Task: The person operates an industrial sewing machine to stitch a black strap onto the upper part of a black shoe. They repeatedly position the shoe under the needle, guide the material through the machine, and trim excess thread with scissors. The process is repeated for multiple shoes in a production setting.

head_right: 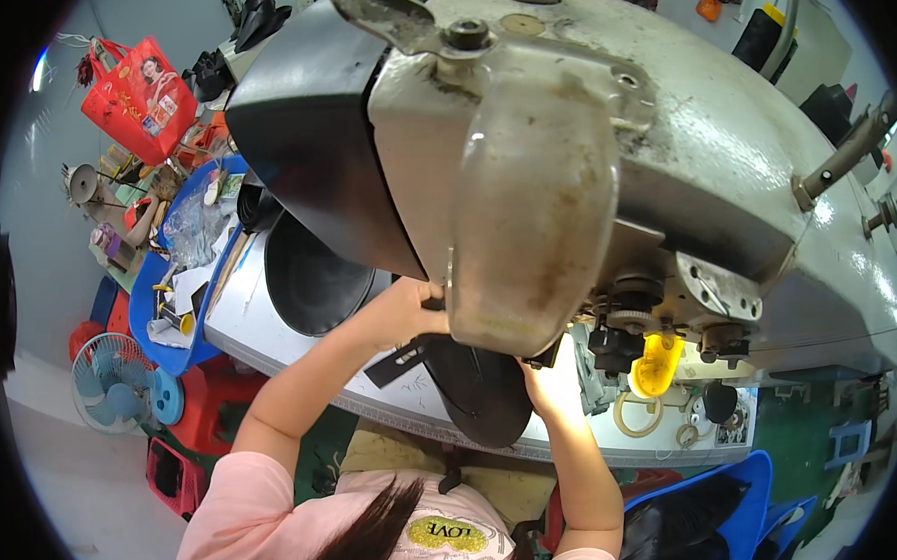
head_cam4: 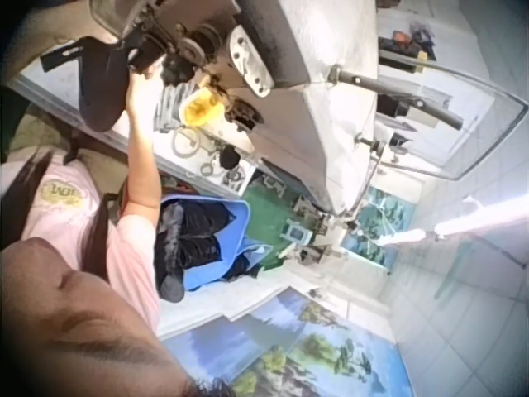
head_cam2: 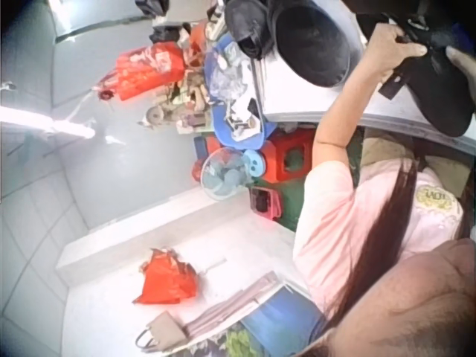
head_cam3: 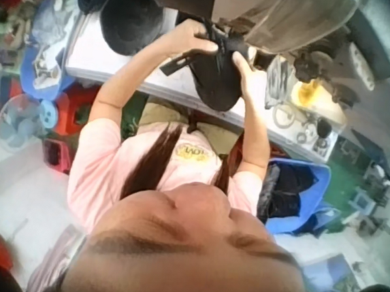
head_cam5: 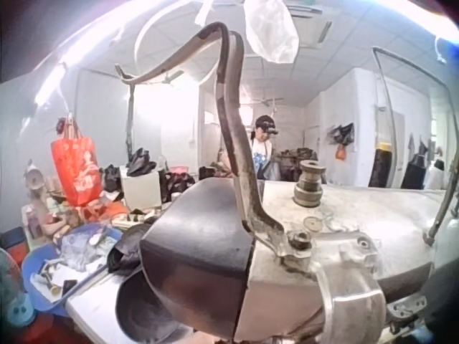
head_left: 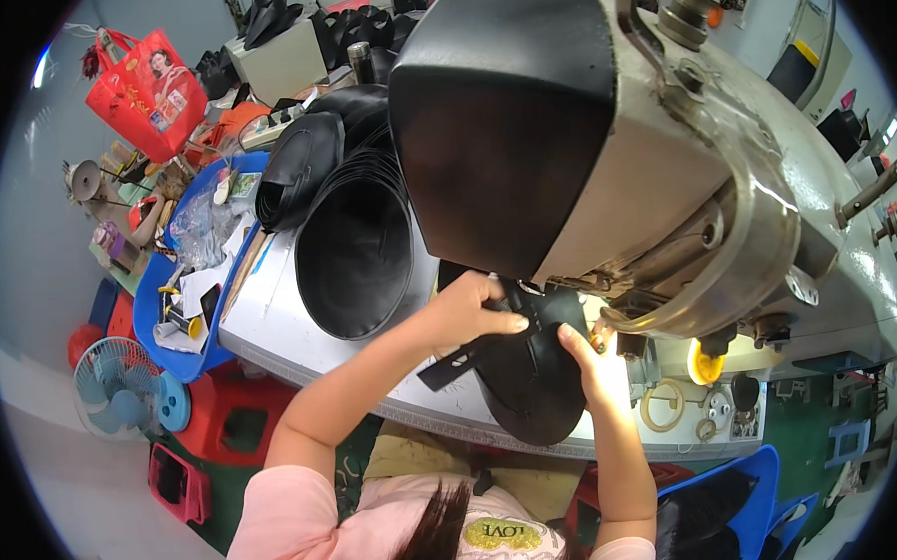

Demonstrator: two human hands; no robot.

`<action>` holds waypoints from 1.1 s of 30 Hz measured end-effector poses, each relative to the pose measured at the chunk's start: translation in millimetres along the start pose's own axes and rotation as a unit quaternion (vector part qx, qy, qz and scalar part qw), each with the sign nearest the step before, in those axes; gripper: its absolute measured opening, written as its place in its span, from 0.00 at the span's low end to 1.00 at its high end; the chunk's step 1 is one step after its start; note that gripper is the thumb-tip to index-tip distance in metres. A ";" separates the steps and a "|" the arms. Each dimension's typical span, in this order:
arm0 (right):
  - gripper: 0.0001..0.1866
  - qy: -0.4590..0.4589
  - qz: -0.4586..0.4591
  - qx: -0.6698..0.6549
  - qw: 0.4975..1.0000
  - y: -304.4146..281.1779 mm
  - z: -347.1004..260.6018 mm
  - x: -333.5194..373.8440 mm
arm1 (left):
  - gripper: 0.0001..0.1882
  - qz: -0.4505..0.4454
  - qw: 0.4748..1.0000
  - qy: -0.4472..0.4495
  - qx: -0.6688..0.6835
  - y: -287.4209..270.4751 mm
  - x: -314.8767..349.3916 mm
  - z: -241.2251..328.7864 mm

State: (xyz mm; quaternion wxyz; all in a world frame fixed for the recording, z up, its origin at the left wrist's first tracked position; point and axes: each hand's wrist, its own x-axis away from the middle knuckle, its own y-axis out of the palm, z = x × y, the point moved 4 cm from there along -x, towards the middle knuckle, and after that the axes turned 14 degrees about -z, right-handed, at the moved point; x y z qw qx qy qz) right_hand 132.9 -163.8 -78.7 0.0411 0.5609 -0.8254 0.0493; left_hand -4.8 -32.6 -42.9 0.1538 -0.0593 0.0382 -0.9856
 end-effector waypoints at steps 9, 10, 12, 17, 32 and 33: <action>0.22 -0.046 0.029 -0.051 0.997 13.2 9.9 2.6 | 0.18 -0.070 0.985 -0.148 -0.059 -19.3 -17.8 52.7; 0.23 -0.023 0.039 -0.049 0.998 15.3 6.0 3.2 | 0.18 -0.075 0.981 -0.154 -0.094 -20.9 -19.1 57.7; 0.25 0.002 0.051 -0.066 0.996 18.3 0.9 3.5 | 0.18 -0.086 0.971 -0.165 -0.151 -23.6 -21.5 64.8; 0.26 -0.028 0.073 -0.150 0.986 25.8 -3.7 4.8 | 0.18 -0.095 0.972 -0.154 -0.152 -27.3 -24.4 64.1; 0.15 -0.123 0.117 -0.099 0.981 20.4 -1.7 -3.0 | 0.18 -0.114 0.983 -0.121 -0.084 -34.2 -37.3 49.1; 0.12 -0.128 0.118 -0.096 0.980 20.4 -1.1 -4.1 | 0.18 -0.113 0.984 -0.119 -0.073 -35.4 -39.8 47.9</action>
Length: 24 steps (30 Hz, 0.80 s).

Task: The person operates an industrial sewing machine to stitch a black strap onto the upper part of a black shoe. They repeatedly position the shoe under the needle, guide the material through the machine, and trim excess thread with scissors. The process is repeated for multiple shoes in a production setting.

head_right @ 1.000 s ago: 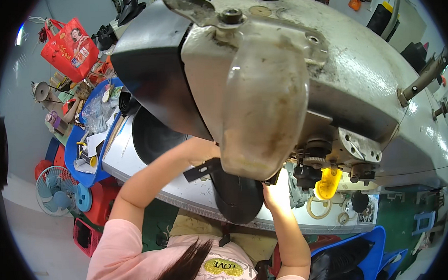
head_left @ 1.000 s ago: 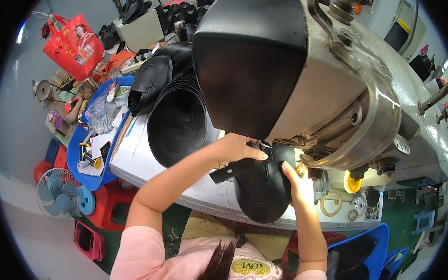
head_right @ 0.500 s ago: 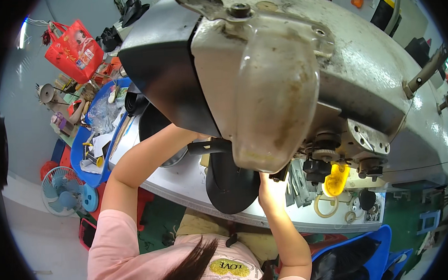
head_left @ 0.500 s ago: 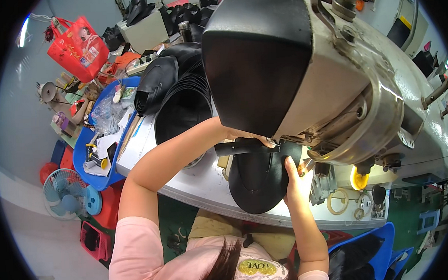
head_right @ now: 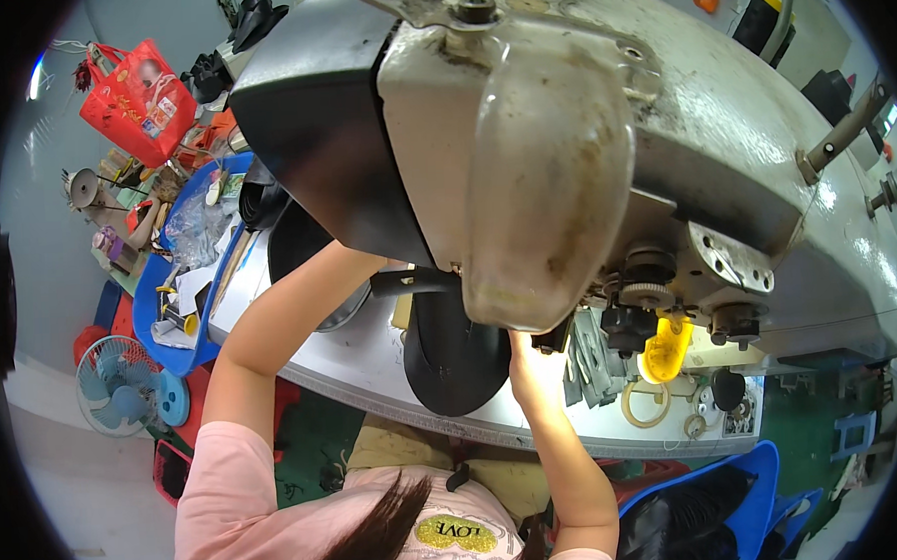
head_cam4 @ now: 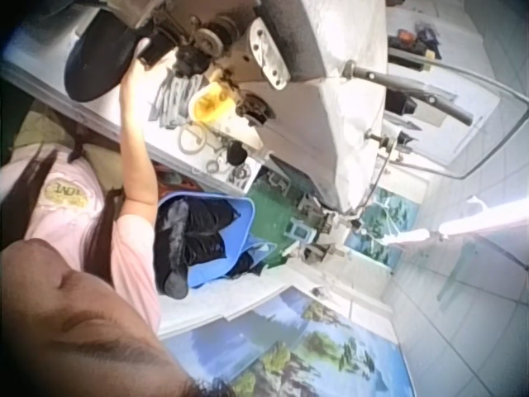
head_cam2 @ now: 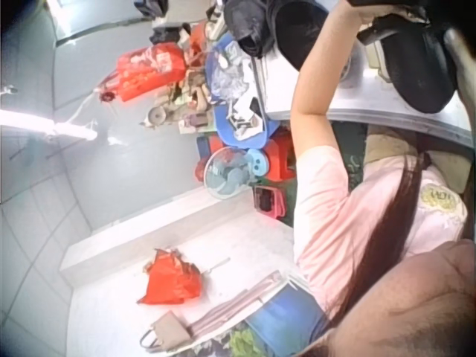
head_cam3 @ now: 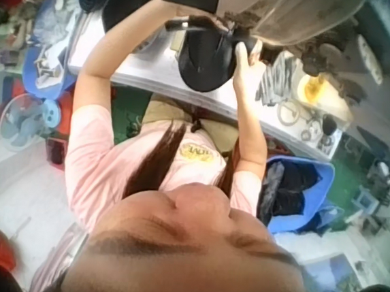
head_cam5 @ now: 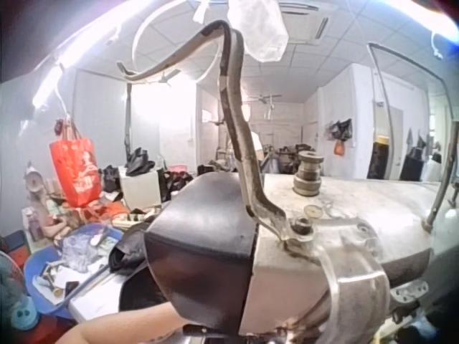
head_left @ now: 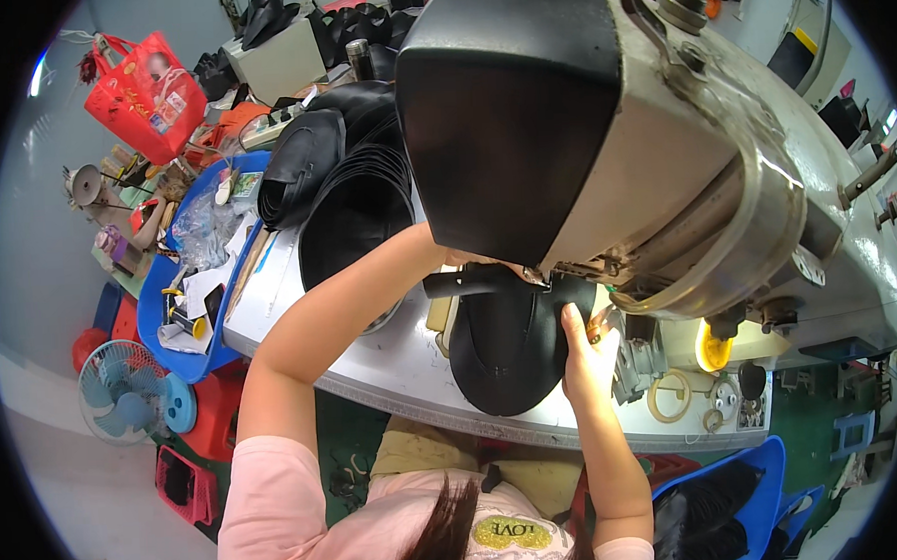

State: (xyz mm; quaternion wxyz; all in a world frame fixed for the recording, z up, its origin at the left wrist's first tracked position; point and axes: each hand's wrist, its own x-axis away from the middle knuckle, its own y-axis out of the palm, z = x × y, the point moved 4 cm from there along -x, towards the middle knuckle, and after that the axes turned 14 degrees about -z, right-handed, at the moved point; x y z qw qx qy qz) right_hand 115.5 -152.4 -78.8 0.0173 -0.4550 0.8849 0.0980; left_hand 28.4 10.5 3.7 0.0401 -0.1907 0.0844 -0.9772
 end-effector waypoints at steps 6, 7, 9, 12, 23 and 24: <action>0.09 0.029 -0.096 0.064 0.993 -21.3 -21.9 15.1 | 0.18 0.024 0.996 0.027 0.084 -20.7 -20.5 -2.7; 0.08 -0.078 -0.094 0.115 0.986 -34.5 -30.9 20.8 | 0.18 0.031 0.995 0.029 0.092 -22.7 -21.8 -2.2; 0.06 -0.235 0.008 0.322 0.917 -65.4 -71.8 39.9 | 0.18 0.042 0.993 0.033 0.107 -27.2 -21.9 -4.8; 0.07 -0.380 0.185 0.352 0.835 -177.7 -138.3 54.6 | 0.18 0.057 0.990 0.034 0.124 -29.5 -15.5 -6.8; 0.28 -0.018 0.358 0.589 0.724 -572.2 -294.6 0.0 | 0.18 0.021 0.993 0.040 0.107 -21.3 -16.5 -7.3; 0.28 -0.002 0.363 0.599 0.713 -572.2 -295.8 -0.5 | 0.18 0.018 0.994 0.039 0.104 -20.6 -16.7 -6.6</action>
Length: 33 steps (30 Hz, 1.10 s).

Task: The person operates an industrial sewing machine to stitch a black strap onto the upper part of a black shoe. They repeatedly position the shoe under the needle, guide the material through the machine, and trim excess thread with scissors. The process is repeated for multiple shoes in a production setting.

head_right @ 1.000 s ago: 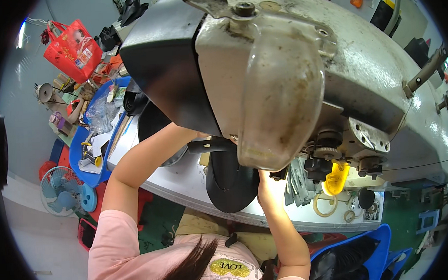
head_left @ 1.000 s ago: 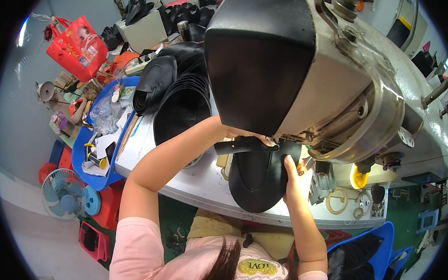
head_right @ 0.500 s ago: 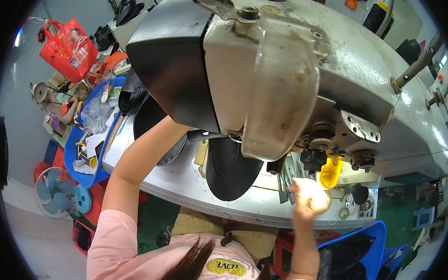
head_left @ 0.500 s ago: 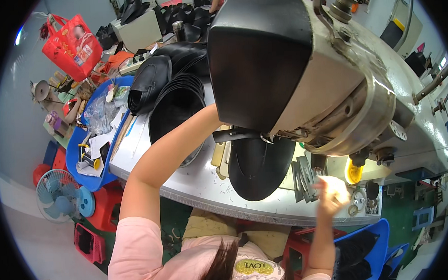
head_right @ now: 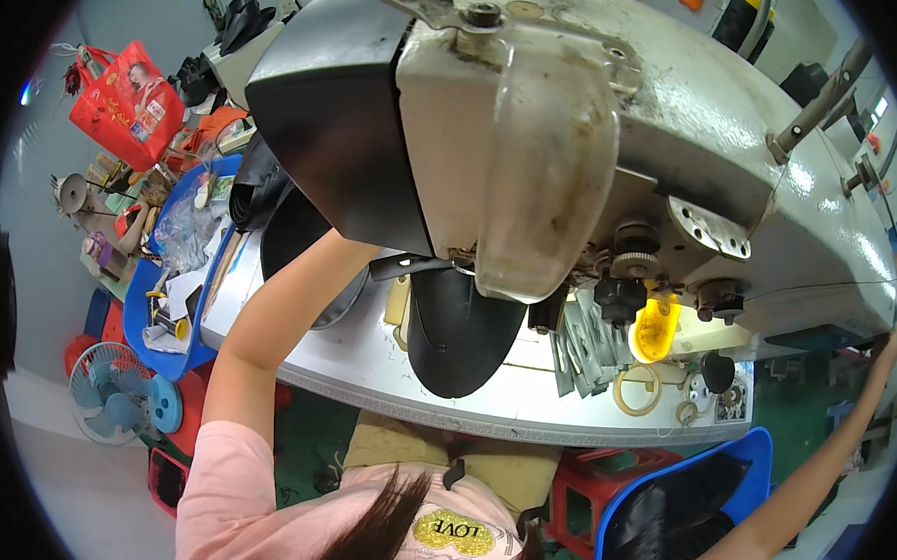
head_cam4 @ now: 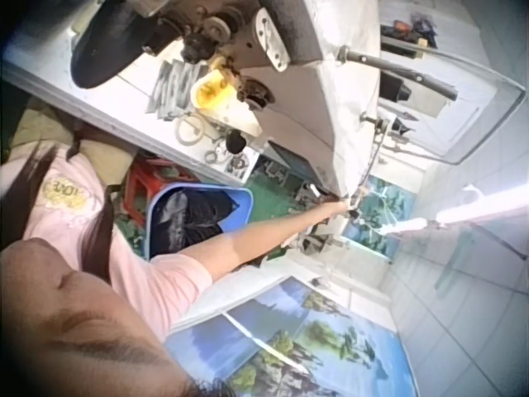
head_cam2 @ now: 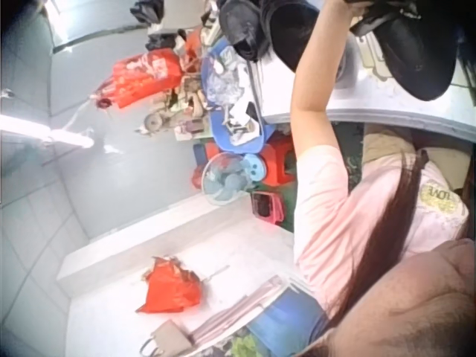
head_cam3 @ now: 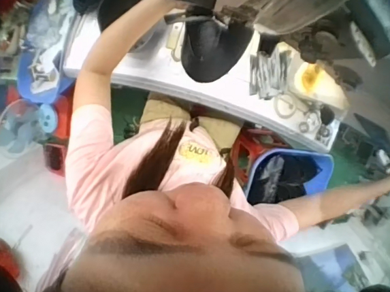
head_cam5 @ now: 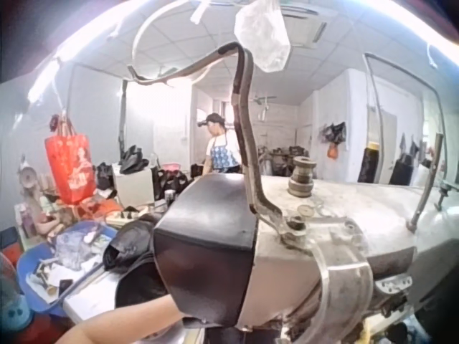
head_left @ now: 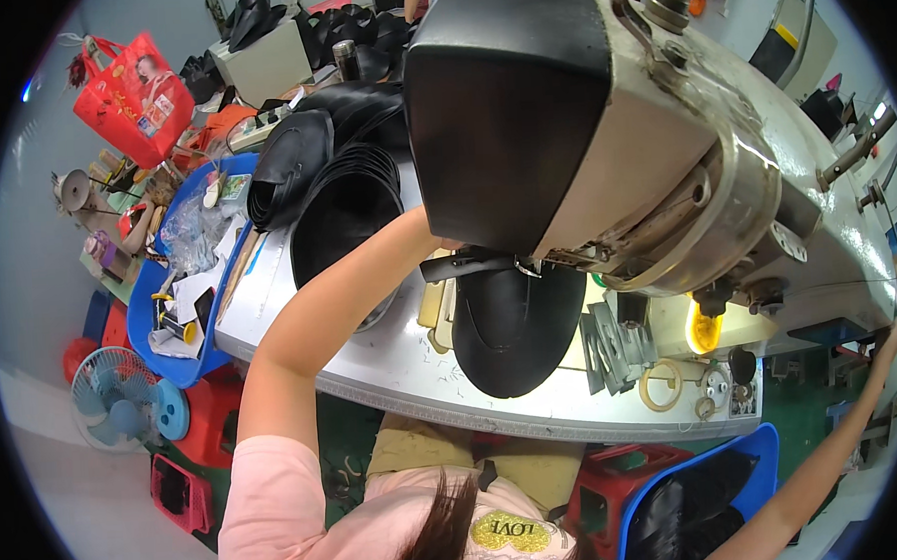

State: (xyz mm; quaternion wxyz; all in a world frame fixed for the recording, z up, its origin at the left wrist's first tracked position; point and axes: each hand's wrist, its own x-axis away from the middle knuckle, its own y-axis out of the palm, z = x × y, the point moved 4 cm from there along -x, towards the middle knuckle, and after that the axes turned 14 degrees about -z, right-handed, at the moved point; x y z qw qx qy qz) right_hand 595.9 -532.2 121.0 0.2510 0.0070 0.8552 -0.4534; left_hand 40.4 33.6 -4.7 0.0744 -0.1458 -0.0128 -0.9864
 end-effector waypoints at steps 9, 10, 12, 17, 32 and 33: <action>0.20 -0.026 0.112 0.057 0.992 26.1 -108.1 122.9 | 0.19 -0.012 1.000 -0.004 -0.011 4.0 2.2 0.4; 0.13 -0.064 0.138 0.041 0.987 34.8 -144.2 165.7 | 0.19 -0.014 1.000 -0.004 -0.010 3.2 1.5 -0.4; 0.10 -0.260 0.107 0.058 0.958 58.6 -166.8 223.5 | 0.19 -0.029 1.000 0.005 -0.006 2.3 -1.4 -0.9; 0.16 -0.345 -0.081 -0.028 0.935 125.5 -261.7 335.7 | 0.19 -0.028 1.000 -0.003 -0.010 4.6 -2.5 -1.6; 0.09 -0.422 0.019 -0.075 0.903 102.4 -219.0 290.3 | 0.19 -0.095 0.993 -0.011 -0.071 18.6 0.7 -26.3; 0.09 -0.284 0.075 -0.079 0.953 89.9 -197.0 268.3 | 0.20 -0.093 0.993 -0.008 -0.068 19.1 2.1 -25.1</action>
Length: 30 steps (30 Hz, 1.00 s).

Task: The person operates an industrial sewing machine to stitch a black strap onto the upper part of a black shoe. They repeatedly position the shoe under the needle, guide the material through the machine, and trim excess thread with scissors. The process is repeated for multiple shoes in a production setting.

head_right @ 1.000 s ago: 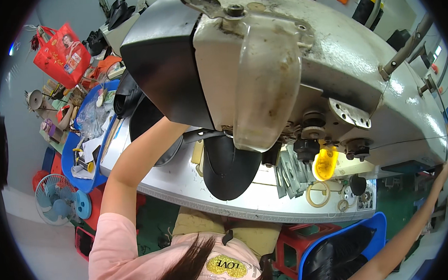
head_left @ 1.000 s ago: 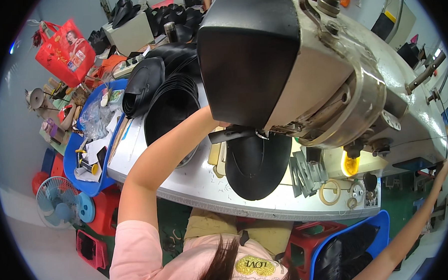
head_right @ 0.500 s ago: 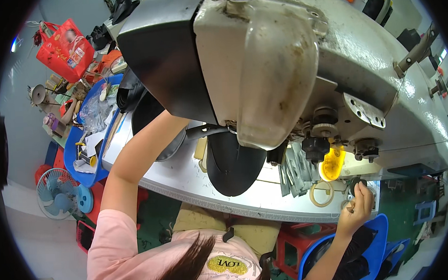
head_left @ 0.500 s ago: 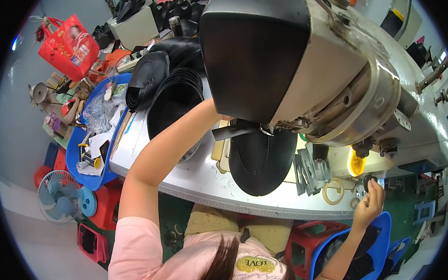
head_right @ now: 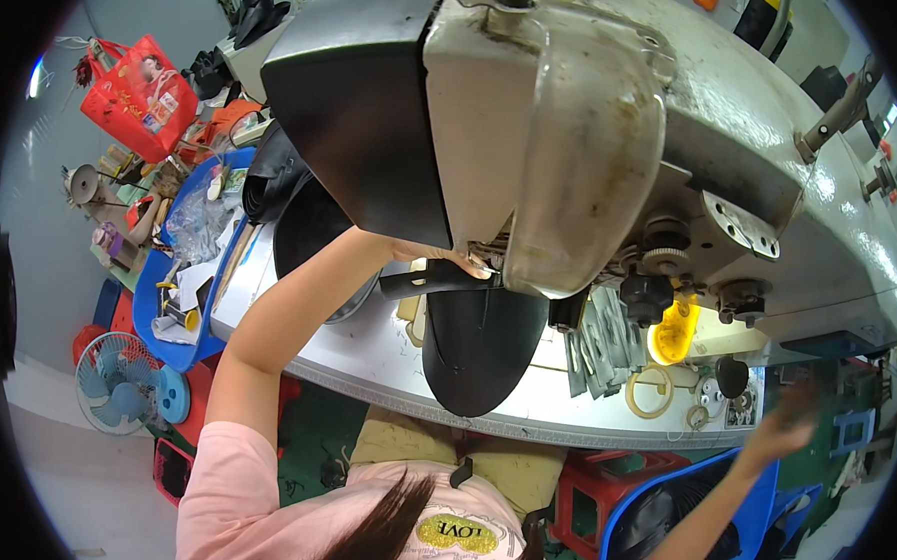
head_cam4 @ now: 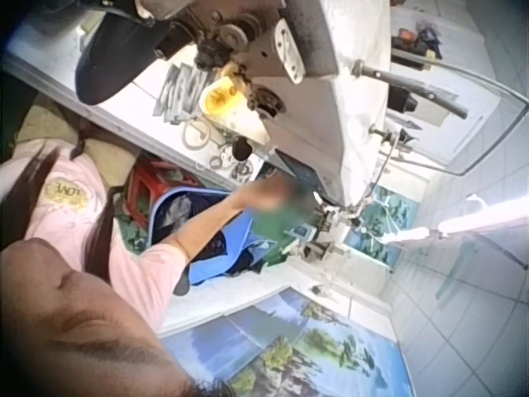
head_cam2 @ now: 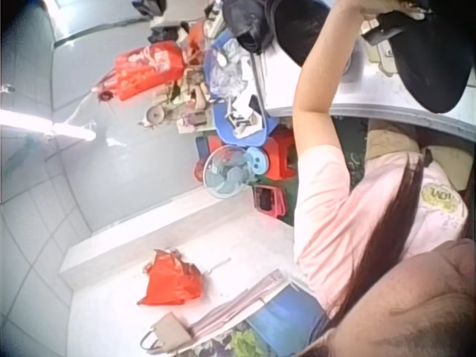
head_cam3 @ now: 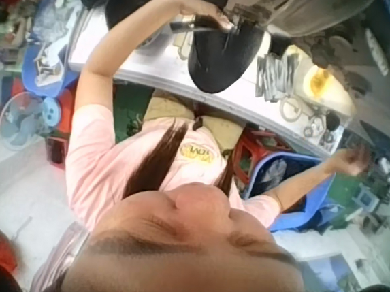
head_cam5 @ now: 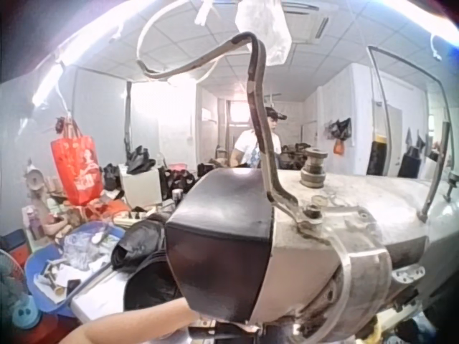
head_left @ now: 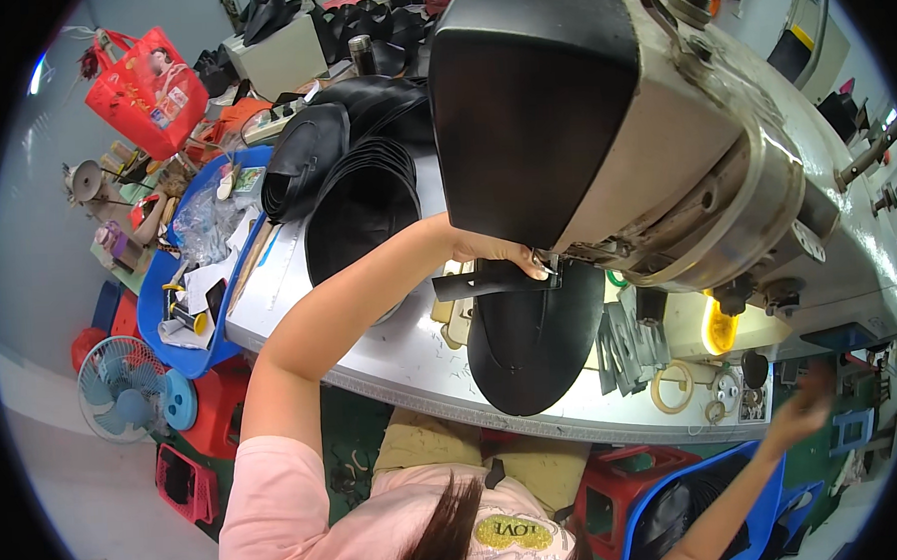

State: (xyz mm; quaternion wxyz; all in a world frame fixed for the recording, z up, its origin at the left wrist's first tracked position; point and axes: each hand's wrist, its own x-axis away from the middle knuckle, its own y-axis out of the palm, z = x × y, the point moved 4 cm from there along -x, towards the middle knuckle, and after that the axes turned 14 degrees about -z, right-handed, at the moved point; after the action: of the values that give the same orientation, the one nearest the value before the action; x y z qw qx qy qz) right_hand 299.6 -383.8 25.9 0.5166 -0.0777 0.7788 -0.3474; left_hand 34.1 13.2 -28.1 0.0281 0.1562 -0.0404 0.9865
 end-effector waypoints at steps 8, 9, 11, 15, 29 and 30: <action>0.21 0.237 0.039 0.060 0.969 -87.7 245.0 -138.7 | 0.21 0.005 0.995 0.057 0.077 8.9 14.7 16.5; 0.21 0.242 0.010 0.071 0.968 -92.3 268.1 -145.5 | 0.20 0.014 0.997 0.051 0.065 6.5 10.3 10.8; 0.21 0.243 -0.017 0.089 0.966 -96.7 281.5 -150.5 | 0.20 0.025 0.998 0.038 0.054 5.2 7.4 7.3; 0.20 0.197 0.024 0.114 0.973 -98.3 258.1 -134.0 | 0.19 -0.004 0.997 0.043 0.062 4.5 5.0 4.8; 0.09 -0.135 -0.063 -0.164 0.975 5.4 -101.2 2.3 | 0.21 0.120 0.954 0.099 0.258 7.8 13.0 -8.8; 0.13 -0.054 -0.137 -0.227 0.963 30.8 -101.0 14.4 | 0.22 0.096 0.962 0.127 0.220 15.7 15.6 -17.1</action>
State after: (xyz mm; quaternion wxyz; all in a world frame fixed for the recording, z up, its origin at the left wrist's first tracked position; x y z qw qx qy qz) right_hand 213.7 -321.2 18.7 0.4740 -0.3178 0.7900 -0.2243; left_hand 13.0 -0.2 -40.6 -0.0970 0.0276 0.1668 0.9808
